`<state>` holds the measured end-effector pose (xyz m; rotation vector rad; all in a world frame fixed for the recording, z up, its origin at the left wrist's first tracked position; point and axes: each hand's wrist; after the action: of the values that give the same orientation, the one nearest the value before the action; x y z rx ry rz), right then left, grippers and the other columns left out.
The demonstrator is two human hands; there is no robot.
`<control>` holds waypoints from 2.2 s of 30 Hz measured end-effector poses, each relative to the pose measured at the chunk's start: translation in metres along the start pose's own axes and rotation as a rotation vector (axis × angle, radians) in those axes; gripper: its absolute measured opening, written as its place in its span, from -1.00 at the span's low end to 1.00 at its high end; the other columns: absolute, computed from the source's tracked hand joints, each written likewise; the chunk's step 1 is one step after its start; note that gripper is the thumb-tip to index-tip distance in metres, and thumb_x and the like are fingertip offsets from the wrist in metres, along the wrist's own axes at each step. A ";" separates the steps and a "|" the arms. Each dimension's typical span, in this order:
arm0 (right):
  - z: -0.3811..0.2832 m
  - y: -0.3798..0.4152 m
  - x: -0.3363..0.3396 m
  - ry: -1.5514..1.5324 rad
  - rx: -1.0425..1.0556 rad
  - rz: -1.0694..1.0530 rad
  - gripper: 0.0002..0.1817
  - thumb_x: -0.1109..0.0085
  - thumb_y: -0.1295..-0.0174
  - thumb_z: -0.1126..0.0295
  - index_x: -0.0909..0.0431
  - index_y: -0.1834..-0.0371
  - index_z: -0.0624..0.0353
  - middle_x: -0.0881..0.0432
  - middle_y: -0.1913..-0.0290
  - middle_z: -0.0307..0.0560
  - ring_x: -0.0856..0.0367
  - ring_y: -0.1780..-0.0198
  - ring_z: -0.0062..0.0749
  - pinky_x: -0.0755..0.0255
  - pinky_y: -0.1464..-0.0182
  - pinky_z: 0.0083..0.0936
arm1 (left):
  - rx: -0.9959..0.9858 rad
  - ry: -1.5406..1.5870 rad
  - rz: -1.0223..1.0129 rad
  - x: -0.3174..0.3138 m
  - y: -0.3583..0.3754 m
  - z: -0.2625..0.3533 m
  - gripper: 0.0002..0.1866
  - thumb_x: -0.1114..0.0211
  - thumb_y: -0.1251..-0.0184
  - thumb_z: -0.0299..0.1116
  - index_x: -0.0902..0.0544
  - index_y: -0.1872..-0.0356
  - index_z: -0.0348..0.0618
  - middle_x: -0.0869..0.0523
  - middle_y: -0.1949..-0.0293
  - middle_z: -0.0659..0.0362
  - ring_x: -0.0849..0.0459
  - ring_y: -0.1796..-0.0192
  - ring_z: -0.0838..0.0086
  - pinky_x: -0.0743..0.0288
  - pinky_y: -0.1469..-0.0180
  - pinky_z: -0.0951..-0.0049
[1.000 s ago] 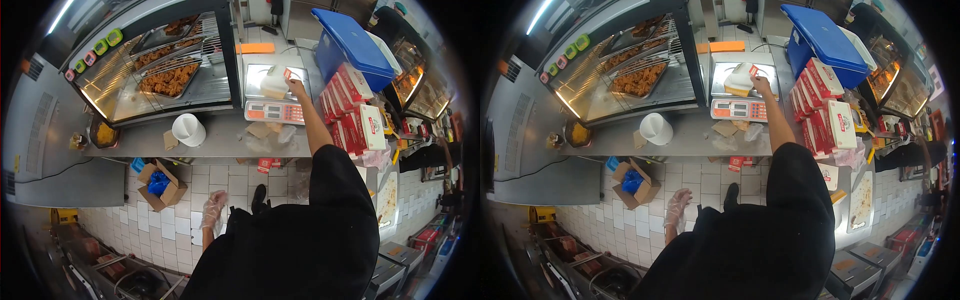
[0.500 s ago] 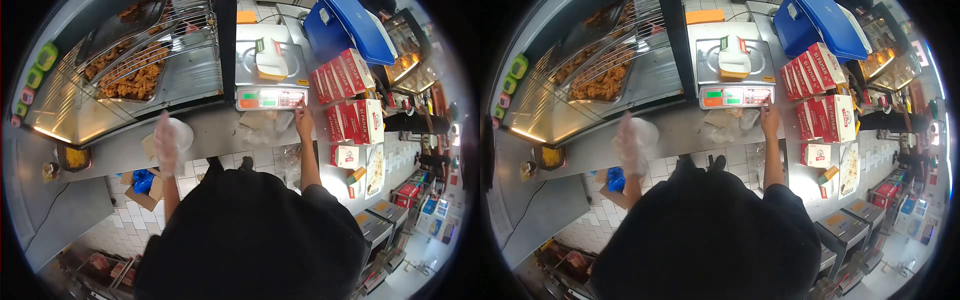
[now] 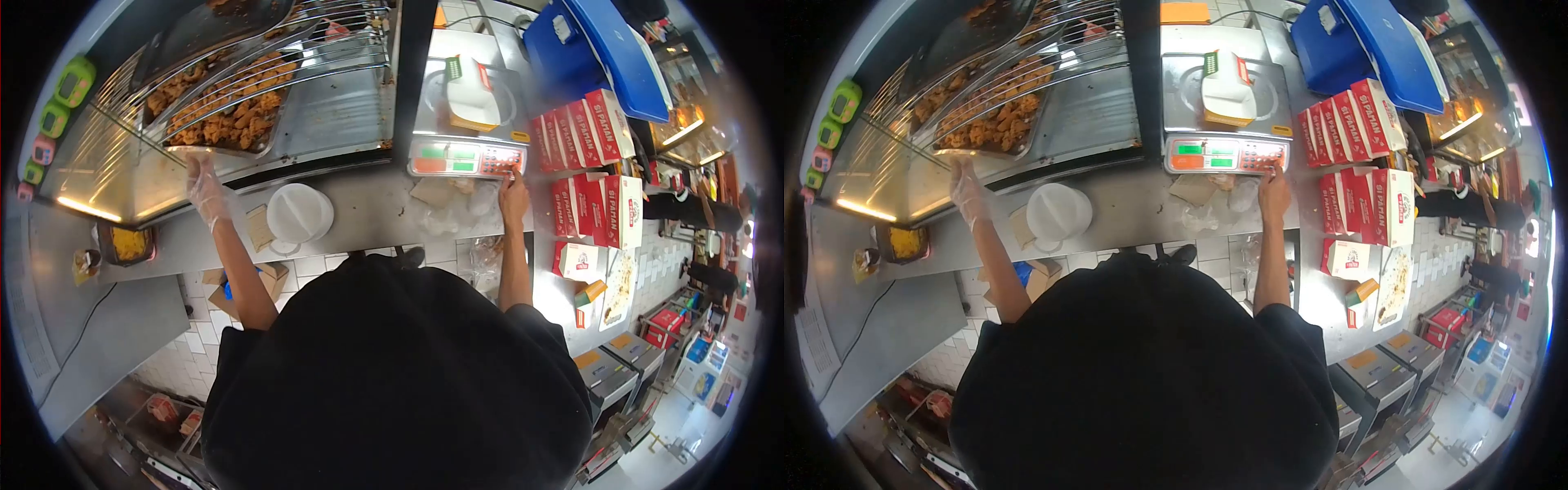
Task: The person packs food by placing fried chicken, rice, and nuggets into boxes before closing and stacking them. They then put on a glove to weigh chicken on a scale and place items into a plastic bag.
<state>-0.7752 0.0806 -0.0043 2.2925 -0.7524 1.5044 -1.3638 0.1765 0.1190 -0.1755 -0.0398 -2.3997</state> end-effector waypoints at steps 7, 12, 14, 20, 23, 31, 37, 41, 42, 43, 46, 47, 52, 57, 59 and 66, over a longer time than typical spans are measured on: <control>0.005 0.004 -0.002 -0.118 0.106 0.057 -0.52 -0.11 -0.35 0.14 -0.48 -0.27 0.11 -0.70 0.22 0.11 -0.68 0.27 -0.03 -0.51 0.19 -0.17 | -0.434 -0.733 -0.141 -0.021 -0.003 0.006 -0.46 -0.30 -0.35 -0.10 -0.54 -0.23 -0.25 -0.58 -0.21 -0.15 -0.57 -0.23 0.09 -0.41 -0.27 0.26; -0.017 0.047 0.011 -0.500 0.101 0.202 -0.52 -0.19 -0.35 0.22 -0.44 -0.29 0.15 -0.64 0.18 0.02 -0.60 0.32 -0.30 -0.48 0.22 -0.39 | -0.720 -1.334 -0.071 -0.065 -0.027 0.027 -0.28 -0.29 -0.23 0.17 -0.55 -0.22 -0.23 -0.52 -0.27 -0.10 -0.44 -0.34 -0.04 -0.37 -0.32 0.16; -0.024 0.075 0.012 -0.609 0.058 0.073 -0.55 -0.17 -0.38 0.27 -0.44 -0.28 0.16 -0.61 0.25 -0.05 -0.55 0.35 -0.44 -0.45 0.25 -0.48 | -0.447 -1.405 -0.297 -0.078 -0.044 0.044 -0.20 -0.29 -0.16 0.28 -0.56 -0.22 -0.18 -0.56 -0.20 -0.08 -0.46 -0.32 -0.02 -0.45 -0.24 0.11; -0.029 0.155 0.005 -0.638 -0.031 -0.135 -0.64 -0.09 -0.44 0.23 -0.53 -0.18 0.19 -0.67 0.25 -0.02 -0.57 0.37 -0.46 -0.47 0.26 -0.48 | -0.424 -1.427 -0.343 -0.091 -0.019 0.040 -0.19 -0.33 -0.07 0.34 -0.53 -0.27 0.05 -0.62 -0.13 -0.14 -0.58 -0.23 0.13 -0.50 -0.22 0.25; -0.018 0.185 -0.013 -0.705 -0.026 -0.190 -0.66 -0.07 -0.44 0.22 -0.56 -0.13 0.18 -0.70 0.27 -0.03 -0.62 0.37 -0.43 -0.50 0.28 -0.50 | -0.369 -1.339 -0.447 -0.096 -0.043 0.015 -0.23 -0.33 -0.11 0.27 -0.57 -0.19 -0.14 -0.46 -0.24 -0.10 -0.56 -0.21 0.06 -0.53 -0.16 0.18; -0.031 0.186 -0.011 -0.705 -0.089 -0.282 -0.68 -0.08 -0.43 0.21 -0.61 -0.05 0.20 -0.72 0.26 -0.04 -0.64 0.33 -0.42 -0.50 0.26 -0.48 | -0.544 -1.345 -0.376 -0.098 -0.037 -0.019 -0.26 -0.32 -0.19 0.11 -0.56 -0.10 -0.47 -0.57 -0.03 -0.16 -0.59 -0.13 -0.01 -0.55 -0.14 0.20; -0.019 0.171 -0.013 -0.771 -0.056 -0.220 -0.68 -0.08 -0.43 0.22 -0.61 -0.03 0.23 -0.72 0.28 -0.04 -0.64 0.32 -0.42 -0.54 0.24 -0.47 | -0.526 -1.086 -0.278 -0.091 -0.008 0.017 -0.53 -0.34 -0.06 -0.07 -0.67 0.13 -0.28 -0.58 -0.02 -0.19 -0.61 -0.07 0.05 -0.51 -0.14 0.21; -0.007 0.167 -0.009 -0.776 -0.046 -0.222 -0.68 -0.08 -0.43 0.22 -0.61 -0.02 0.23 -0.72 0.28 -0.04 -0.63 0.32 -0.44 -0.53 0.24 -0.49 | -0.351 -0.769 -0.253 -0.091 -0.049 -0.007 -0.50 -0.36 -0.02 -0.10 -0.66 0.09 -0.28 -0.69 0.08 -0.17 -0.58 -0.06 0.06 -0.48 -0.15 0.26; -0.006 0.167 -0.008 -0.772 -0.066 -0.229 -0.70 -0.07 -0.45 0.25 -0.61 -0.02 0.25 -0.71 0.28 -0.07 -0.58 0.35 -0.51 -0.48 0.26 -0.54 | -0.348 -0.772 -0.255 -0.087 -0.042 0.006 -0.50 -0.36 -0.02 -0.10 -0.66 0.09 -0.28 -0.69 0.08 -0.17 -0.58 -0.06 0.06 -0.48 -0.15 0.26; -0.005 0.166 -0.007 -0.767 -0.085 -0.236 -0.71 -0.06 -0.46 0.28 -0.60 -0.03 0.27 -0.69 0.28 -0.10 -0.52 0.38 -0.58 -0.42 0.27 -0.60 | -0.487 -0.863 -0.361 -0.086 -0.038 0.013 -0.51 -0.36 -0.03 -0.10 -0.66 0.08 -0.25 -0.69 0.08 -0.17 -0.58 -0.06 0.05 -0.47 -0.16 0.26; 0.001 0.166 -0.007 -0.754 -0.080 -0.241 -0.70 -0.06 -0.46 0.28 -0.61 -0.03 0.28 -0.69 0.30 -0.10 -0.52 0.39 -0.58 -0.42 0.28 -0.61 | -0.611 -0.882 -0.437 -0.081 -0.003 0.046 -0.52 -0.37 -0.05 -0.09 -0.66 0.07 -0.21 -0.70 0.08 -0.12 -0.58 -0.03 0.04 -0.46 -0.17 0.23; 0.004 0.166 -0.008 -0.753 -0.082 -0.240 -0.70 -0.06 -0.46 0.28 -0.61 -0.03 0.28 -0.69 0.30 -0.10 -0.52 0.39 -0.58 -0.42 0.28 -0.61 | -0.645 -0.936 -0.460 -0.080 0.003 0.055 -0.52 -0.37 -0.06 -0.09 -0.64 0.06 -0.20 -0.70 0.08 -0.09 -0.57 -0.04 0.05 -0.45 -0.18 0.21; 0.012 0.171 -0.017 -0.738 -0.092 -0.258 -0.68 -0.10 -0.41 0.22 -0.63 -0.01 0.23 -0.72 0.27 0.00 -0.65 0.33 -0.41 -0.53 0.24 -0.49 | -0.790 -0.937 -0.518 -0.073 0.048 0.075 -0.56 -0.37 -0.07 -0.13 -0.59 0.05 -0.13 -0.57 -0.08 -0.05 -0.53 -0.10 0.06 -0.43 -0.22 0.20; 0.014 0.179 -0.019 -0.752 -0.120 -0.250 -0.71 -0.11 -0.42 0.25 -0.62 -0.01 0.22 -0.72 0.26 -0.07 -0.64 0.32 -0.46 -0.52 0.25 -0.54 | -0.906 -0.646 -0.803 -0.096 0.141 0.098 -0.65 -0.38 -0.02 -0.33 -0.58 0.12 -0.15 -0.57 0.01 -0.06 -0.56 -0.09 0.14 -0.42 -0.21 0.25; 0.014 0.189 -0.014 -0.749 -0.148 -0.243 -0.70 -0.12 -0.41 0.24 -0.62 -0.02 0.21 -0.72 0.26 -0.08 -0.64 0.32 -0.46 -0.52 0.25 -0.53 | -0.797 -0.420 -1.010 -0.124 0.191 0.115 -0.68 -0.39 -0.01 -0.37 -0.58 0.16 -0.15 -0.58 0.08 0.02 -0.59 -0.04 0.21 -0.45 -0.16 0.33; 0.049 0.223 0.002 -0.760 -0.172 -0.213 -0.68 -0.12 -0.41 0.22 -0.61 -0.03 0.22 -0.71 0.26 -0.09 -0.64 0.33 -0.45 -0.50 0.26 -0.52 | -0.665 -0.212 -0.995 -0.331 0.226 0.128 -0.58 -0.39 -0.10 -0.09 -0.66 0.17 -0.25 -0.73 0.30 -0.01 -0.70 0.27 0.33 -0.54 0.14 0.35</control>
<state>-0.8656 -0.1274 -0.0311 2.6887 -0.7327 0.4252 -0.9548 0.2395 0.1953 -0.8918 0.7402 -3.2695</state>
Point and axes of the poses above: each hand's wrist, its own y-axis away from the middle knuckle, its own x-axis out of the back of the hand, z = x × y
